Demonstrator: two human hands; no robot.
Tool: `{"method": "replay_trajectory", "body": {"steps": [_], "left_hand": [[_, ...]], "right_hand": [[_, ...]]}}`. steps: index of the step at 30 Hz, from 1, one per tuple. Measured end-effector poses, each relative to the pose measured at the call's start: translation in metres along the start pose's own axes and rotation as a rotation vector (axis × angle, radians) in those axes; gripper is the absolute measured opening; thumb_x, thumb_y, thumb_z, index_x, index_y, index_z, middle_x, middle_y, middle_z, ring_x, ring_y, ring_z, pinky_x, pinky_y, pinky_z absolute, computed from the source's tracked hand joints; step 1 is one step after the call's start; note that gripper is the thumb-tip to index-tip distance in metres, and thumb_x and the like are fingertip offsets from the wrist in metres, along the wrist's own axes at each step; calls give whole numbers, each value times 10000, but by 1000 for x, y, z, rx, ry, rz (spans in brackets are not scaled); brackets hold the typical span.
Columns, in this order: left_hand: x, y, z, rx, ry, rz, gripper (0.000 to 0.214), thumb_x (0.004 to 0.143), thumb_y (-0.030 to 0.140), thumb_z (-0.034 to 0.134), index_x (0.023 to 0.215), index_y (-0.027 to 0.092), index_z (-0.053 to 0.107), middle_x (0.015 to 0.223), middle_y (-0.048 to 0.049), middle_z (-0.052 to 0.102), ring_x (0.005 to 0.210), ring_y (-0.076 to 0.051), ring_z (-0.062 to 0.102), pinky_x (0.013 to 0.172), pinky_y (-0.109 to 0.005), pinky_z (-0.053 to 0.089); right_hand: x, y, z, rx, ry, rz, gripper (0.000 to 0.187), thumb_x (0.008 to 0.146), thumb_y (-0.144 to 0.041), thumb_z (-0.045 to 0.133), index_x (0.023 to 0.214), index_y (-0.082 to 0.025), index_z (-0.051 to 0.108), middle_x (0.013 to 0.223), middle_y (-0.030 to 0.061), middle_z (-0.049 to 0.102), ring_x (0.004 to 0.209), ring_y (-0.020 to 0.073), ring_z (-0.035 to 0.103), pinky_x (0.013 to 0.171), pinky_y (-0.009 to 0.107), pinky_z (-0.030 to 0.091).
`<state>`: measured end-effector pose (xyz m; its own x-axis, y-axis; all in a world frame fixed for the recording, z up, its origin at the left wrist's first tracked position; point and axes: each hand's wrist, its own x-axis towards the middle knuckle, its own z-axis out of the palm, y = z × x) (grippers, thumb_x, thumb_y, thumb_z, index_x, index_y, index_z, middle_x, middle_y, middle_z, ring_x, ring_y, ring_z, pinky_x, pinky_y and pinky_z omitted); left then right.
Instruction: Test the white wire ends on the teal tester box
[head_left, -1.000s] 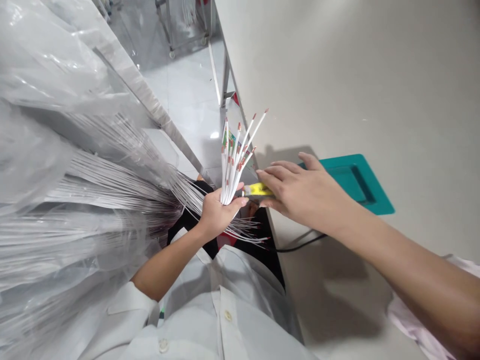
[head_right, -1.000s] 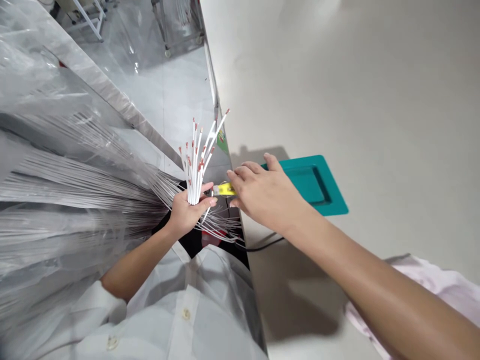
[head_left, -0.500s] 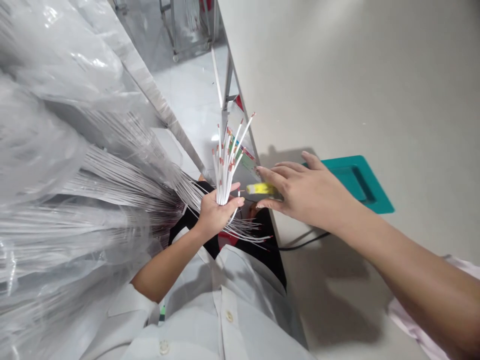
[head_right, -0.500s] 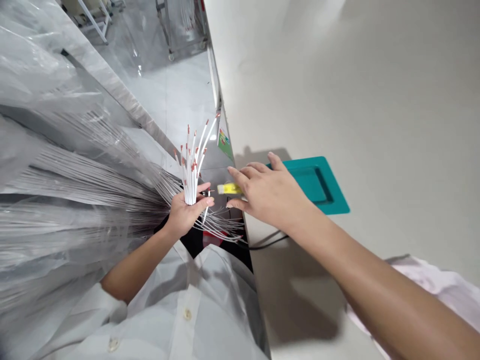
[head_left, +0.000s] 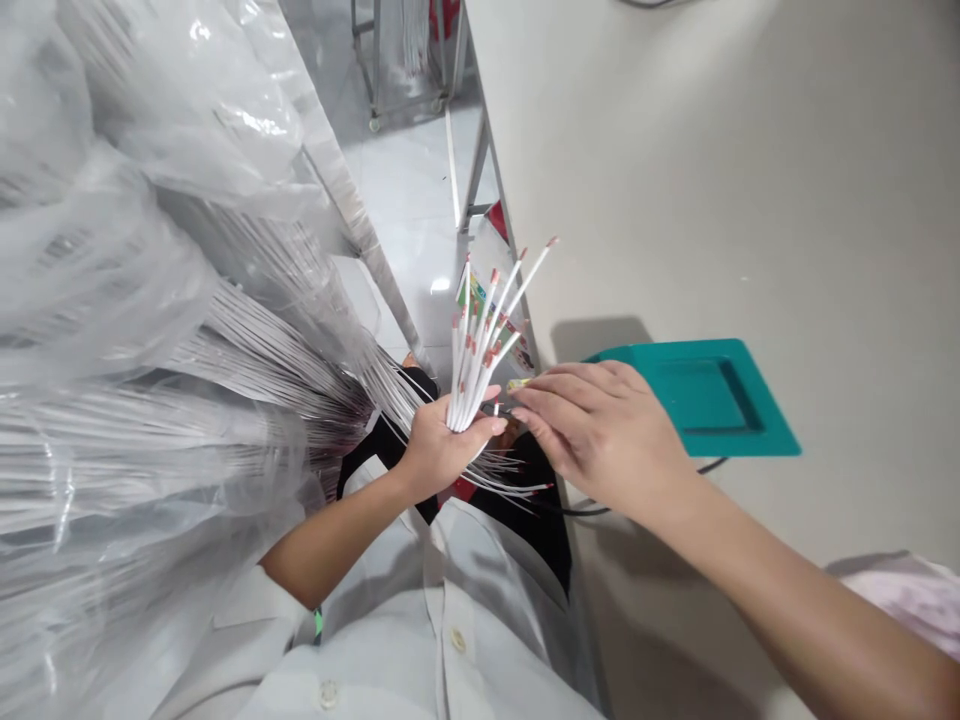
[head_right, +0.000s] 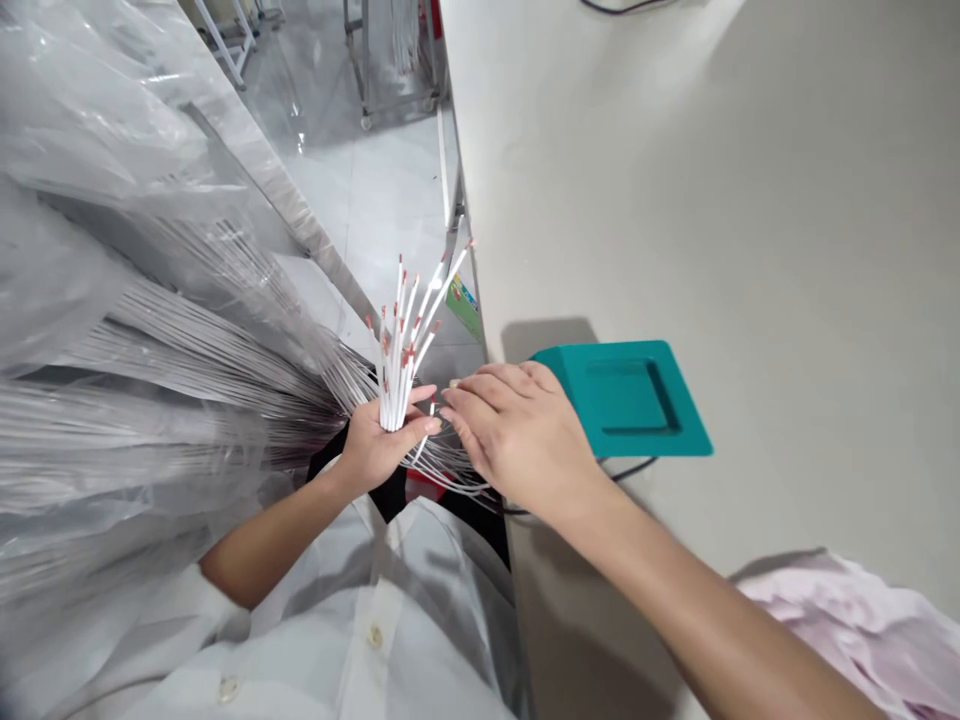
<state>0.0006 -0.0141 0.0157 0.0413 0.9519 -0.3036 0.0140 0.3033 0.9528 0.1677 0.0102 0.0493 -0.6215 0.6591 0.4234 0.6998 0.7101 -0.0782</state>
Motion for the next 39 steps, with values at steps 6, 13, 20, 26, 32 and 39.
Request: {"method": "replay_trajectory", "body": {"steps": [6,13,20,26,32,39], "left_hand": [[-8,-2,-1,143,-30,136,311,711,268,654,994,140,675,812,-35,699,752,-153,627,769,-268,496],[-12,-10,-4,303,1,256,197,752,292,617,899,193,703,806,-27,711,773,-179,646,767,-269,491],[-18,-20,-18,392,-50,418,330,675,104,607,943,260,722,807,-25,724,713,-165,647,709,-239,486],[-13,-17,-11,295,11,200,215,699,224,641,896,206,725,772,-18,714,698,-156,632,692,-246,490],[2,-6,-4,38,14,-13,378,681,230,675,1053,159,670,735,-23,703,692,-140,631,704,-249,497],[16,-6,9,-100,-6,-70,418,681,232,687,1091,162,648,720,-28,710,610,-129,628,634,-253,522]], "right_hand": [[-1,-4,8,119,5,37,144,847,-229,526,808,-160,647,822,65,704,793,204,620,713,333,396],[-7,-19,16,403,81,223,133,829,-155,482,774,-179,600,770,65,652,734,176,592,656,297,458],[-10,-37,24,1404,-151,956,230,726,-385,571,615,-205,482,445,-57,363,366,81,303,341,222,274],[-14,-22,5,902,-251,756,283,826,-447,470,809,-189,586,564,29,552,497,162,511,442,286,399],[-12,14,-11,-178,-221,183,326,861,-300,473,1103,-117,592,1000,163,662,934,308,588,770,412,410],[-4,34,-1,-279,-373,11,261,839,-131,417,960,-111,646,856,136,701,960,326,594,928,555,303]]}}
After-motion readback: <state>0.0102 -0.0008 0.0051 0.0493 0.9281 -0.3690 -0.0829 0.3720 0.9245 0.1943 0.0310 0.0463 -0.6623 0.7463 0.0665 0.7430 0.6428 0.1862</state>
